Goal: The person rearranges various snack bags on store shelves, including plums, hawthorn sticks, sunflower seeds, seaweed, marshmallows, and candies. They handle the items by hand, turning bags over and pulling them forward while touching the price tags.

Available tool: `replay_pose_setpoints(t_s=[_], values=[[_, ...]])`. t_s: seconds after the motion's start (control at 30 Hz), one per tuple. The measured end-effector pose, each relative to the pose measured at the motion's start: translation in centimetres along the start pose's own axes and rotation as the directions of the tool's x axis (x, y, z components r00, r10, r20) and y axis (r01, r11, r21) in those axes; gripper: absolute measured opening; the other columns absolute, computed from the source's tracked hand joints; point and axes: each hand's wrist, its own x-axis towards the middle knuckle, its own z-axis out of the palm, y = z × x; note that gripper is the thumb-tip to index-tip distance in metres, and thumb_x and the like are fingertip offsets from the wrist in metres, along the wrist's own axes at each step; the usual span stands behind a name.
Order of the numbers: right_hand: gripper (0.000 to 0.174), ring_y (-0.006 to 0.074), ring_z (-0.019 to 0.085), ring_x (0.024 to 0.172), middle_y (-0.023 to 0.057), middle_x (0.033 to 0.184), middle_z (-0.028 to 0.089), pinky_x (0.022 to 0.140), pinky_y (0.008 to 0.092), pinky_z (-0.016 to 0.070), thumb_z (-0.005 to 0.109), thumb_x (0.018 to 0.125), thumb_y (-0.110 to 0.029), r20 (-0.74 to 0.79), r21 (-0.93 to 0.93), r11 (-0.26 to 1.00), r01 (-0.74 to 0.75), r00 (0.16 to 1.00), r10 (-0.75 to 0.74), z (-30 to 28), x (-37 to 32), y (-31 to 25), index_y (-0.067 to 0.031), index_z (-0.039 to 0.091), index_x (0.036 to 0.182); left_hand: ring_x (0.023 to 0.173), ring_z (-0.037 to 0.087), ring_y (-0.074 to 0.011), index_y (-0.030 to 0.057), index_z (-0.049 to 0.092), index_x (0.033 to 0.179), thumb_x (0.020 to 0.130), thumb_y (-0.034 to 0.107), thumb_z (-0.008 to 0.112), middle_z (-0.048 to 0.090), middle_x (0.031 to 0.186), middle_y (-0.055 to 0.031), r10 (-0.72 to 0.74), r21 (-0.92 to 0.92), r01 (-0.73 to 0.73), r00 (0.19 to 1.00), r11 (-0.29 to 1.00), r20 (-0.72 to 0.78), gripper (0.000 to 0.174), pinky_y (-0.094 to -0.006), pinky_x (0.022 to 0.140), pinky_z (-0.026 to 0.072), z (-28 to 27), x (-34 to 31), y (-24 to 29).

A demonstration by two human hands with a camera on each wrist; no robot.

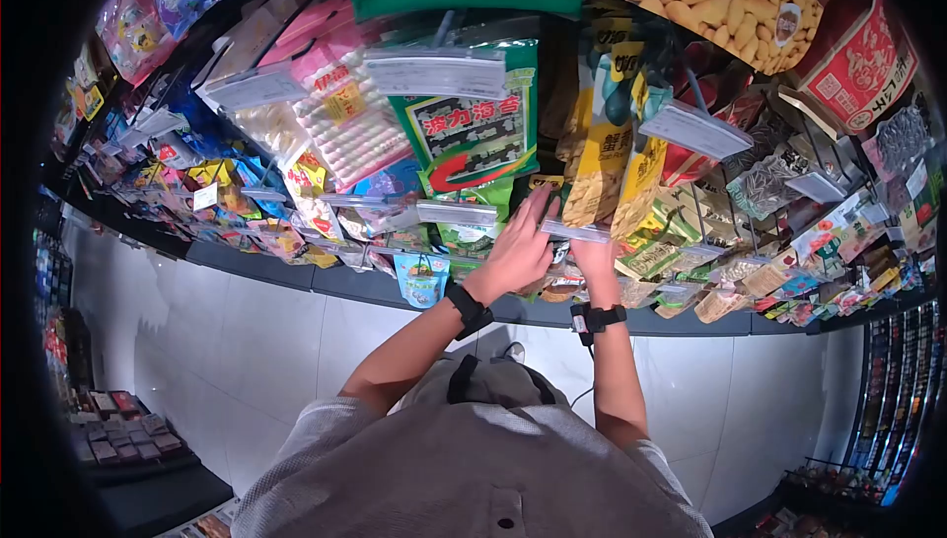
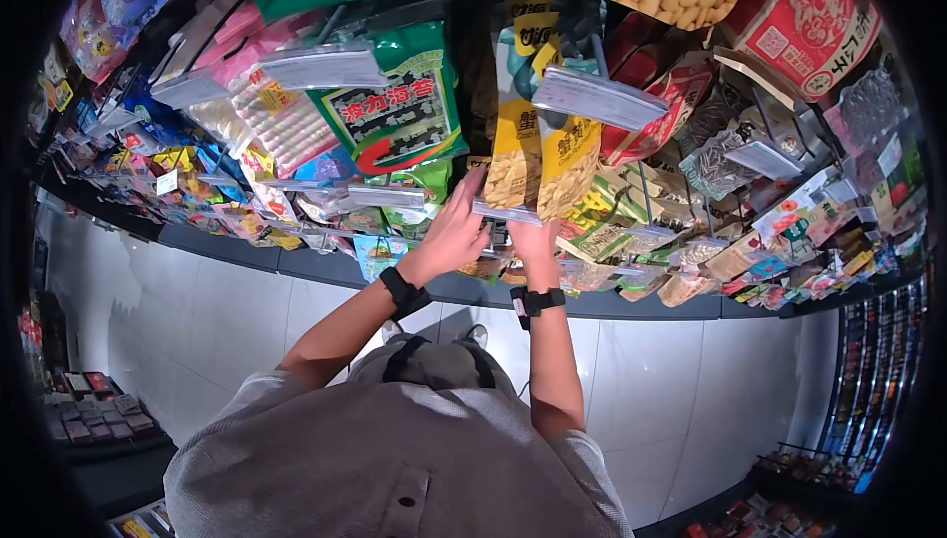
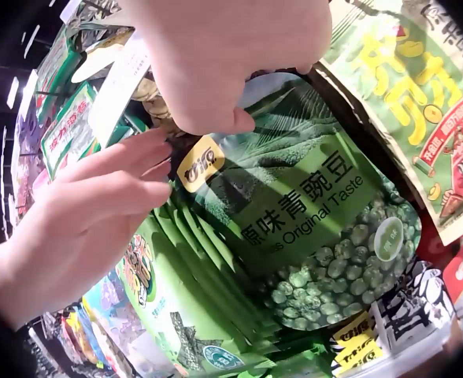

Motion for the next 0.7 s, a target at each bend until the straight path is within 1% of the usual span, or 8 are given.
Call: replay_pose_setpoints(t_s=[0.07,0.17,0.27,0.33,0.43,0.47,0.57,0.7], values=[[0.033,0.0345,0.056,0.097,0.0144,0.099,0.062,0.087,0.0423,0.0418,0.067,0.070,-0.019,0.052,-0.020,0.997,0.081,0.996,-0.079,1.3,0.1,2.4,-0.0045,0.062,0.099,0.127,0.025,-0.0398,-0.0021,0.027,0.132,0.072,0.010,0.056,0.021,0.140,-0.0228,-0.007,0.051,0.010,0.999,0.999,-0.044,0.067,-0.0457,0.106,0.0223,0.9,1.8,-0.4],[0.045,0.0334,0.050,0.107,0.0159,0.112,0.057,0.094,0.0416,0.0375,0.068,0.071,-0.025,0.128,-0.046,0.993,0.112,0.986,-0.106,1.3,0.9,2.6,-0.0054,0.057,0.109,0.125,0.030,-0.0371,0.0098,0.049,0.122,0.075,0.016,0.059,0.040,0.131,-0.0158,-0.021,0.031,0.025,0.994,0.999,-0.103,0.048,-0.0452,0.104,0.0253,2.5,3.3,-1.6],[0.046,0.0341,0.048,0.110,0.0164,0.116,0.055,0.095,0.0415,0.0366,0.067,0.072,-0.027,0.198,-0.075,0.997,0.027,0.980,-0.012,0.9,1.1,2.9,-0.0054,0.055,0.111,0.123,0.035,-0.0307,0.0149,0.054,0.117,0.077,0.023,0.058,0.049,0.125,-0.0076,-0.043,-0.027,0.040,0.993,0.999,-0.107,0.040,-0.0442,0.104,0.0249,4.0,3.4,-2.7],[0.047,0.0348,0.047,0.111,0.0159,0.117,0.054,0.096,0.0414,0.0351,0.065,0.074,-0.030,0.341,0.197,0.962,-0.188,0.933,0.112,0.7,0.8,3.5,-0.0053,0.055,0.112,0.123,0.035,-0.0307,0.0110,0.049,0.120,0.074,0.021,0.060,0.047,0.125,-0.0113,-0.048,0.023,0.050,0.995,0.998,-0.090,0.048,-0.0443,0.104,0.0237,4.8,3.2,-3.1],[0.047,0.0350,0.047,0.111,0.0156,0.117,0.054,0.097,0.0415,0.0348,0.063,0.075,-0.033,0.381,0.170,0.968,-0.187,0.918,0.111,1.1,0.7,3.5,-0.0056,0.055,0.112,0.122,0.034,-0.0291,0.0099,0.049,0.119,0.071,0.018,0.062,0.045,0.124,-0.0125,-0.088,0.083,0.093,0.994,0.992,-0.057,0.051,-0.0432,0.106,0.0219,5.4,2.9,-2.5],[0.047,0.0350,0.047,0.111,0.0156,0.117,0.054,0.097,0.0415,0.0348,0.063,0.075,-0.033,0.383,0.176,0.968,-0.181,0.918,0.102,1.1,1.0,3.6,-0.0056,0.055,0.112,0.122,0.033,-0.0289,0.0104,0.050,0.118,0.070,0.018,0.062,0.045,0.124,-0.0123,-0.068,0.130,0.077,0.995,0.989,-0.068,0.049,-0.0431,0.106,0.0212,5.8,2.7,-2.9],[0.046,0.0348,0.048,0.110,0.0151,0.116,0.055,0.095,0.0426,0.0352,0.062,0.075,-0.033,0.190,0.186,0.977,0.106,0.972,-0.142,1.0,1.3,2.9,-0.0053,0.056,0.111,0.123,0.033,-0.0296,0.0118,0.052,0.117,0.071,0.017,0.060,0.045,0.125,-0.0116,-0.072,0.205,0.080,0.996,0.976,-0.045,0.047,-0.0426,0.108,0.0195,6.0,2.6,-2.9],[0.041,0.0362,0.047,0.110,0.0171,0.114,0.055,0.095,0.0442,0.0343,0.065,0.072,-0.016,0.137,0.342,0.939,-0.029,0.990,-0.019,1.3,0.2,2.6,-0.0041,0.056,0.110,0.124,0.031,-0.0331,0.0127,0.052,0.118,0.073,0.019,0.058,0.044,0.127,-0.0122,-0.092,0.166,0.101,0.994,0.981,-0.057,0.046,-0.0451,0.107,0.0192,6.0,2.9,-2.5]])
